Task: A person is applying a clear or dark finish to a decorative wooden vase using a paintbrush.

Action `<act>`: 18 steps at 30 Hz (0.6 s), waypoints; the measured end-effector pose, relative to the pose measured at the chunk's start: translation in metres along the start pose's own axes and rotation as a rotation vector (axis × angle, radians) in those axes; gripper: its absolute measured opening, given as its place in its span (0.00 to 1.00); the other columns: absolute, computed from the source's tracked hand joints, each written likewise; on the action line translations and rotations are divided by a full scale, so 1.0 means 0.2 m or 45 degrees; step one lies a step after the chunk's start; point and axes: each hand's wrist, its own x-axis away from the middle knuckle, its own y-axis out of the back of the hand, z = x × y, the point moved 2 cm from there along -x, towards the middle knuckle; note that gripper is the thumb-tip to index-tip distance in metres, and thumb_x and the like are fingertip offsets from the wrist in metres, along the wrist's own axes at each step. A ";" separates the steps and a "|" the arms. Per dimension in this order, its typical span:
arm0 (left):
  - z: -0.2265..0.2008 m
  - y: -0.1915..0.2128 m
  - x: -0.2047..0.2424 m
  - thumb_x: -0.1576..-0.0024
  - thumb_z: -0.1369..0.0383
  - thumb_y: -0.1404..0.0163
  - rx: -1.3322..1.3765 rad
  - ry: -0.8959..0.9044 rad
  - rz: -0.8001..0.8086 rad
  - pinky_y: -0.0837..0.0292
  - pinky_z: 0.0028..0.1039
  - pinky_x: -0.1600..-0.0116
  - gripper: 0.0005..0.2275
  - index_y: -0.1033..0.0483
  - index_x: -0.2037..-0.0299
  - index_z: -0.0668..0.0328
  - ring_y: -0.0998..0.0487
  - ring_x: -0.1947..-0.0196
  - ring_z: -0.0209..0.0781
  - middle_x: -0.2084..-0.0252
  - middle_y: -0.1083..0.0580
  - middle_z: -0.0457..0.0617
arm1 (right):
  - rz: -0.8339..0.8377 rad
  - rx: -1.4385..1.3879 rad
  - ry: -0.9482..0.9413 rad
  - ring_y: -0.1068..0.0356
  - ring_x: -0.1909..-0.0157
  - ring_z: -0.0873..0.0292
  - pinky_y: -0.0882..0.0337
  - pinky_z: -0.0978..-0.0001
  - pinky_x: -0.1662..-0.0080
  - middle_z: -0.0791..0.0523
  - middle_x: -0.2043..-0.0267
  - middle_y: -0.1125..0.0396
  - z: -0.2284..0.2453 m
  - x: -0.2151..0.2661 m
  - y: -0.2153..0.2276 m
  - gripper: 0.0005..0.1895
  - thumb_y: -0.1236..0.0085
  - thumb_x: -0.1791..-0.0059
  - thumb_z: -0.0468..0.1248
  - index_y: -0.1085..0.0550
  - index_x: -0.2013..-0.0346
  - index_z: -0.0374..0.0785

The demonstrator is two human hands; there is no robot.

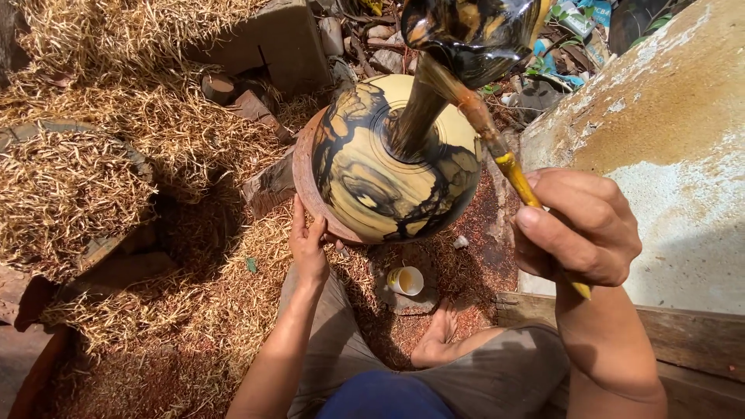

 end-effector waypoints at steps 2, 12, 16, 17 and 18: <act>0.05 0.03 -0.01 0.41 0.71 0.49 0.144 0.033 -0.043 0.22 0.21 0.78 0.34 0.51 0.25 0.60 0.20 0.75 0.33 0.24 0.45 0.64 | -0.109 0.040 -0.097 0.25 0.60 0.47 0.22 0.59 0.59 0.49 0.60 0.28 -0.02 0.03 0.05 0.09 0.35 0.50 0.30 0.26 0.58 0.39; 0.02 0.13 -0.18 0.42 0.73 0.49 0.019 0.080 0.064 0.27 0.20 0.83 0.31 0.45 0.26 0.60 0.28 0.85 0.29 0.45 0.23 0.59 | -0.085 0.067 -0.141 0.28 0.61 0.54 0.21 0.62 0.61 0.55 0.60 0.30 0.11 -0.06 0.08 0.06 0.37 0.46 0.32 0.25 0.57 0.44; 0.01 0.17 -0.31 0.43 0.75 0.49 0.065 0.153 0.114 0.26 0.20 0.82 0.30 0.39 0.28 0.60 0.25 0.82 0.30 0.49 0.22 0.61 | 0.092 0.105 0.030 0.26 0.65 0.50 0.25 0.61 0.66 0.52 0.64 0.28 0.02 -0.10 0.06 0.06 0.38 0.52 0.32 0.23 0.61 0.40; -0.01 0.17 -0.34 0.44 0.76 0.50 0.043 0.169 0.125 0.26 0.19 0.82 0.29 0.38 0.29 0.60 0.23 0.80 0.30 0.47 0.21 0.59 | 0.048 0.122 0.042 0.26 0.65 0.49 0.25 0.60 0.66 0.51 0.64 0.28 0.01 -0.10 0.07 0.07 0.38 0.53 0.32 0.23 0.60 0.38; -0.01 0.18 -0.37 0.44 0.76 0.50 0.044 0.168 0.121 0.26 0.19 0.82 0.29 0.38 0.29 0.60 0.23 0.80 0.30 0.47 0.21 0.59 | 0.048 0.119 0.045 0.26 0.65 0.49 0.25 0.60 0.66 0.51 0.64 0.28 0.04 -0.10 0.09 0.07 0.38 0.53 0.32 0.23 0.60 0.38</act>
